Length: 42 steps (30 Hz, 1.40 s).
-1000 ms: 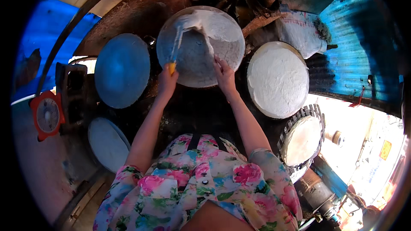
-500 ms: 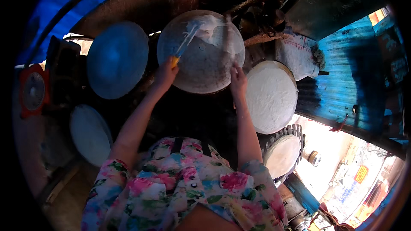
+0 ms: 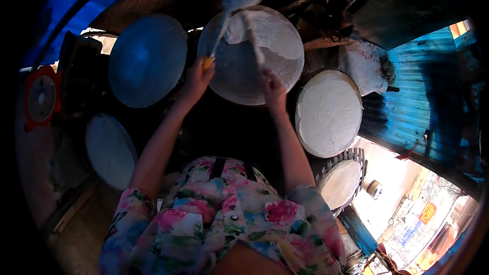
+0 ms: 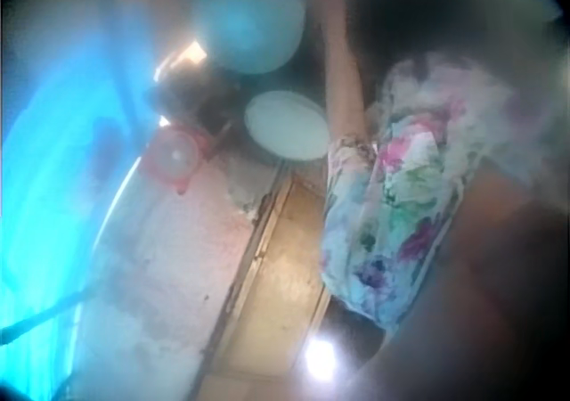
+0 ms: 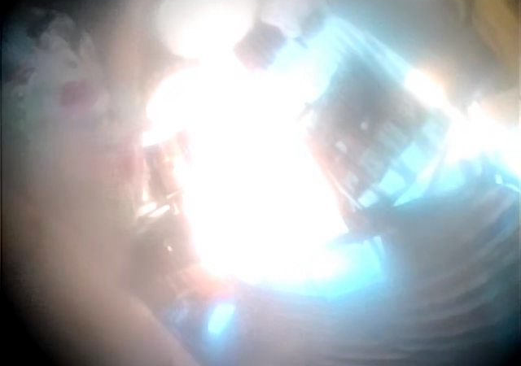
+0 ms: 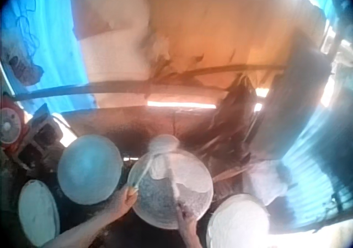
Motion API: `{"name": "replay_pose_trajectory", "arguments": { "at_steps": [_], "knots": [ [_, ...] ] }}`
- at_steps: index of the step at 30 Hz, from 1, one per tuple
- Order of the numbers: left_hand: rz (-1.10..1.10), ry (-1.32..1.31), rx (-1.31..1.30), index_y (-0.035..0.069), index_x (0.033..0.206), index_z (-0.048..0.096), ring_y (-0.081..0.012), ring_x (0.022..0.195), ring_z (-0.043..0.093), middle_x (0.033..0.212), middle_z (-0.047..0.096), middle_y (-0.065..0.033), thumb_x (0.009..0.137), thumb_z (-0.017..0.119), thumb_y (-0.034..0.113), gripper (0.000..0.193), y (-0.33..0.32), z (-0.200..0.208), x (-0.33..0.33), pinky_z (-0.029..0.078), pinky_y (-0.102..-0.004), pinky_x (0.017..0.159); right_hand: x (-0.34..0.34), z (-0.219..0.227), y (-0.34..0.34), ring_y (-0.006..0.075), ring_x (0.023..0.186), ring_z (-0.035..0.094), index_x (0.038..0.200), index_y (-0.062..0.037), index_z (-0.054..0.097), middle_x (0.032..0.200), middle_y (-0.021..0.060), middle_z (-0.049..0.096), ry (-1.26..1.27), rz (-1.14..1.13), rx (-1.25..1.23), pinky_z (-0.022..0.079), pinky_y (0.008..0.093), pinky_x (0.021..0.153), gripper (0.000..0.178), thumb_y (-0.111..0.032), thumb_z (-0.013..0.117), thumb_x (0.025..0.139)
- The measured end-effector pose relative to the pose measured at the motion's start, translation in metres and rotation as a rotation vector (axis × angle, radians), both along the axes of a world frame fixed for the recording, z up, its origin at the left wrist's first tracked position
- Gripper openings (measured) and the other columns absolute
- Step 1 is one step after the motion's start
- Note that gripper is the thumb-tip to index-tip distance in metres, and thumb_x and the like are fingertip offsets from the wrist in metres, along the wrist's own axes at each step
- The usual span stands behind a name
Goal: The person ladles white batter onto multiple hot circular pans and spreads it into thin crepes using a wooden stick. They flip the crepes with a spatula and transfer the cooked ones to a stack on a nearby tray.
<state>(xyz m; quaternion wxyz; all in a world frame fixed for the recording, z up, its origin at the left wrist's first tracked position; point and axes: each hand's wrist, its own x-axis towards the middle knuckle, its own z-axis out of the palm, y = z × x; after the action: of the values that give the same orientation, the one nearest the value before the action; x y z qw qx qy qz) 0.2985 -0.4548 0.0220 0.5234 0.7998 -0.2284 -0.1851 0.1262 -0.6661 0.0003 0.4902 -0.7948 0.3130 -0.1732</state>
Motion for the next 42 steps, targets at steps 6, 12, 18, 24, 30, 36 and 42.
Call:
{"name": "replay_pose_trajectory", "arguments": {
  "at_steps": [6, 12, 18, 24, 30, 36, 42],
  "knots": [
    [-0.044, -0.243, 0.309, 0.004, 0.119, 0.051, -0.0417, 0.089, 0.062, 0.095, 0.063, -0.0227, 0.087, 0.064, 0.017, 0.037, 0.039, -0.027, -0.024, 0.049, -0.0448, 0.075, 0.000, 0.004, -0.022, 0.0206, 0.083, 0.069, 0.126, -0.0063, 0.060, 0.098, 0.0164, 0.071, 0.052, 0.101, -0.035, 0.053, 0.0347, 0.077, 0.033, -0.017, 0.057, 0.094],
    [0.038, -0.039, 0.412, 0.002, 0.109, 0.052, -0.0346, 0.080, 0.063, 0.083, 0.061, -0.0165, 0.088, 0.063, 0.015, 0.027, 0.112, 0.009, -0.062, 0.047, -0.0422, 0.067, -0.040, 0.003, -0.035, 0.0250, 0.099, 0.065, 0.129, -0.0086, 0.057, 0.108, 0.0171, 0.066, -0.054, -0.100, 0.068, 0.050, 0.0350, 0.086, 0.039, -0.009, 0.061, 0.091],
    [0.041, -0.126, 0.289, 0.002, 0.110, 0.053, -0.0339, 0.080, 0.063, 0.083, 0.061, -0.0162, 0.088, 0.063, 0.015, 0.027, 0.035, 0.003, -0.049, 0.047, -0.0420, 0.068, -0.031, -0.008, 0.000, 0.0242, 0.098, 0.064, 0.129, -0.0103, 0.058, 0.103, 0.0162, 0.066, -0.053, 0.232, -0.075, 0.050, 0.0326, 0.086, 0.041, -0.003, 0.059, 0.089],
    [0.091, -0.358, 0.243, 0.003, 0.108, 0.052, -0.0415, 0.077, 0.062, 0.081, 0.060, -0.0222, 0.088, 0.062, 0.014, 0.025, 0.045, -0.012, -0.069, 0.048, -0.0434, 0.066, -0.006, 0.023, -0.069, 0.0215, 0.097, 0.066, 0.128, -0.0094, 0.059, 0.108, 0.0153, 0.068, 0.016, 0.316, 0.024, 0.050, 0.0313, 0.087, 0.038, -0.005, 0.057, 0.090],
    [0.141, -0.032, 0.571, 0.005, 0.104, 0.050, -0.0423, 0.081, 0.062, 0.081, 0.061, -0.0230, 0.087, 0.063, 0.014, 0.023, 0.083, 0.027, -0.141, 0.048, -0.0460, 0.066, -0.029, 0.005, -0.117, 0.0246, 0.107, 0.063, 0.125, -0.0075, 0.061, 0.116, 0.0149, 0.066, 0.020, 0.178, 0.122, 0.046, 0.0333, 0.095, 0.036, -0.005, 0.057, 0.089],
    [0.249, -0.014, 0.366, 0.005, 0.116, 0.050, -0.0428, 0.088, 0.062, 0.090, 0.064, -0.0244, 0.087, 0.061, 0.013, 0.032, 0.023, 0.045, -0.129, 0.050, -0.0476, 0.071, -0.011, 0.013, -0.095, 0.0268, 0.105, 0.063, 0.122, -0.0112, 0.063, 0.108, 0.0168, 0.066, 0.044, 0.508, -0.066, 0.046, 0.0358, 0.093, 0.032, -0.008, 0.058, 0.090],
    [0.254, -0.055, 0.505, 0.007, 0.120, 0.050, -0.0424, 0.088, 0.063, 0.091, 0.064, -0.0246, 0.088, 0.060, 0.013, 0.034, 0.026, 0.020, -0.114, 0.050, -0.0469, 0.071, 0.032, 0.022, -0.142, 0.0271, 0.102, 0.061, 0.119, -0.0093, 0.065, 0.113, 0.0130, 0.059, -0.003, 0.591, -0.137, 0.049, 0.0335, 0.088, 0.033, -0.004, 0.061, 0.087]
  ]
}}
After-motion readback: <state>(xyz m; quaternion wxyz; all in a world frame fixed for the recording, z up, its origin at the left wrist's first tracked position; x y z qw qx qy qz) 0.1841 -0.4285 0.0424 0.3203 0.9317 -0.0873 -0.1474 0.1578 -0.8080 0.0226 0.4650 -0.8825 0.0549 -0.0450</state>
